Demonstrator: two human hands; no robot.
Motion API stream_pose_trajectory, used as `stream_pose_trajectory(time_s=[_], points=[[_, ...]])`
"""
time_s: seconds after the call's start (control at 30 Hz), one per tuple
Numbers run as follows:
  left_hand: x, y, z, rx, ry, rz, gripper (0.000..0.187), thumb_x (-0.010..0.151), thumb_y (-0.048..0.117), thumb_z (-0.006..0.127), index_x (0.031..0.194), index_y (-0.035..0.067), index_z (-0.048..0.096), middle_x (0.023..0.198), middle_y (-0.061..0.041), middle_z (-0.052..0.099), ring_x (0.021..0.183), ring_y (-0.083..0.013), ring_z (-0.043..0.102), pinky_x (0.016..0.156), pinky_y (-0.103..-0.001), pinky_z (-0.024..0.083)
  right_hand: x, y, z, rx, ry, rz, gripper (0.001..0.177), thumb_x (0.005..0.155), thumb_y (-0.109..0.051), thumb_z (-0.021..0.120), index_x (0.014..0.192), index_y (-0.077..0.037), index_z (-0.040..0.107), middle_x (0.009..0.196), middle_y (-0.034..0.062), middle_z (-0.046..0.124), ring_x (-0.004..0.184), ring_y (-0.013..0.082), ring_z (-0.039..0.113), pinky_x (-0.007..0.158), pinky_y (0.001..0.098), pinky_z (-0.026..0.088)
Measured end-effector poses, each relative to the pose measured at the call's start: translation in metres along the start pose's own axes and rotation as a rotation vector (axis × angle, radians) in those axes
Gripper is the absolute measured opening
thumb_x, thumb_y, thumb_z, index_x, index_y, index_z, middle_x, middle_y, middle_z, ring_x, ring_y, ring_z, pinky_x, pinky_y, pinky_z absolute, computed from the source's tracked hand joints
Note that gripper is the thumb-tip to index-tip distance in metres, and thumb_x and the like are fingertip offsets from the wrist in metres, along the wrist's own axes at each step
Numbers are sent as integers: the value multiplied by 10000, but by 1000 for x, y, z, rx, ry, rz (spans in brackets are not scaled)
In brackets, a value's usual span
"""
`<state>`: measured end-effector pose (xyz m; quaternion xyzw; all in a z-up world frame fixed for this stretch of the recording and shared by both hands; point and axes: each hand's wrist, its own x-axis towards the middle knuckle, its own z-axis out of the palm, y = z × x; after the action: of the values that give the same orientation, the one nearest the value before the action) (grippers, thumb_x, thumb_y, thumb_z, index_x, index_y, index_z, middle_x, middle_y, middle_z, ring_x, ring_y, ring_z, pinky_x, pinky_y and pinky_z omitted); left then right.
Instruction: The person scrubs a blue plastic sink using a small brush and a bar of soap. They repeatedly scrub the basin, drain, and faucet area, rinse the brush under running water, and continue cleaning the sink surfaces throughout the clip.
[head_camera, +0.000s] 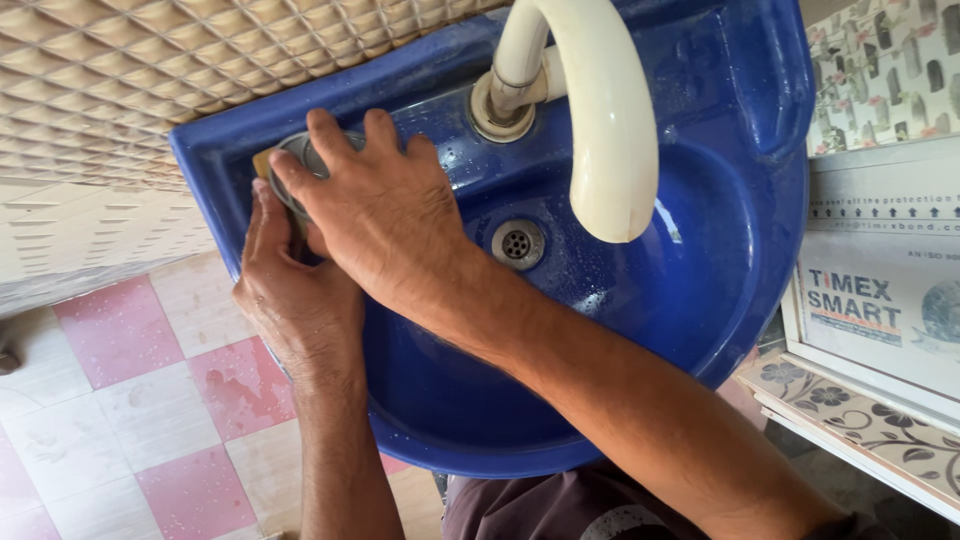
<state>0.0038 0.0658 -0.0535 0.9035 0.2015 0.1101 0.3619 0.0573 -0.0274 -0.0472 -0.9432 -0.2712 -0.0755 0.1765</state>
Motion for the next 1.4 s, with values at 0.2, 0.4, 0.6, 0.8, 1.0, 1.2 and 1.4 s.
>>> stream_pose_trajectory(time_s=[0.2, 0.4, 0.6, 0.8, 1.0, 1.2, 1.4], points=[[-1, -9, 3, 147, 24, 245, 583, 1014, 171, 775, 1483, -92, 549, 1478, -296, 582, 1368, -404, 607, 1113, -448, 553, 1, 0, -8, -10, -81, 28, 625, 713, -401, 853, 1266, -157, 693, 1314, 195, 627, 1018, 380, 649, 623, 504, 609], [0, -2, 0, 49, -26, 75, 627, 964, 229, 787, 1428, -106, 532, 1427, -321, 559, 1280, -404, 621, 989, -431, 577, 3, 0, -7, -27, -125, 18, 608, 759, -387, 825, 1285, -122, 676, 1318, 216, 610, 1038, 383, 637, 632, 499, 612], [0, -2, 1, 94, 11, 181, 579, 1008, 199, 786, 1459, -87, 563, 1457, -310, 587, 1354, -405, 620, 1065, -428, 571, -13, 2, -15, 127, -41, 66, 692, 772, -424, 820, 1374, -146, 621, 1388, 223, 563, 1027, 389, 627, 635, 489, 601], [-9, 12, -5, 72, 10, 127, 509, 1023, 140, 678, 1444, -87, 505, 1434, -292, 557, 1280, -410, 609, 1032, -436, 536, -69, 8, -65, 610, 46, 149, 662, 997, -399, 765, 1560, -172, 502, 1481, 150, 542, 1028, 288, 612, 924, 407, 568], [-27, 42, -8, 35, 131, 304, 412, 1112, 131, 733, 1463, -22, 582, 1395, -223, 615, 1254, -353, 651, 943, -389, 558, -111, 14, -115, 677, 172, 178, 622, 956, -316, 800, 1483, -105, 544, 1490, 164, 551, 1175, 291, 628, 1030, 402, 534], [-28, 83, -15, -513, -77, 248, 216, 1212, 128, 594, 1340, -32, 659, 1279, -135, 677, 1096, -174, 638, 954, -266, 564, -145, 29, -139, 578, 332, 138, 674, 853, -272, 853, 1417, -44, 564, 1431, 294, 570, 1112, 282, 668, 939, 380, 556], [-37, 128, -11, -923, -491, 86, 405, 1106, 191, 608, 1445, -29, 590, 1373, -132, 702, 1185, -168, 710, 1012, -286, 605, -166, 38, -162, 648, 488, 237, 646, 845, -297, 817, 1373, -44, 545, 1416, 303, 543, 1170, 307, 750, 954, 423, 643]])
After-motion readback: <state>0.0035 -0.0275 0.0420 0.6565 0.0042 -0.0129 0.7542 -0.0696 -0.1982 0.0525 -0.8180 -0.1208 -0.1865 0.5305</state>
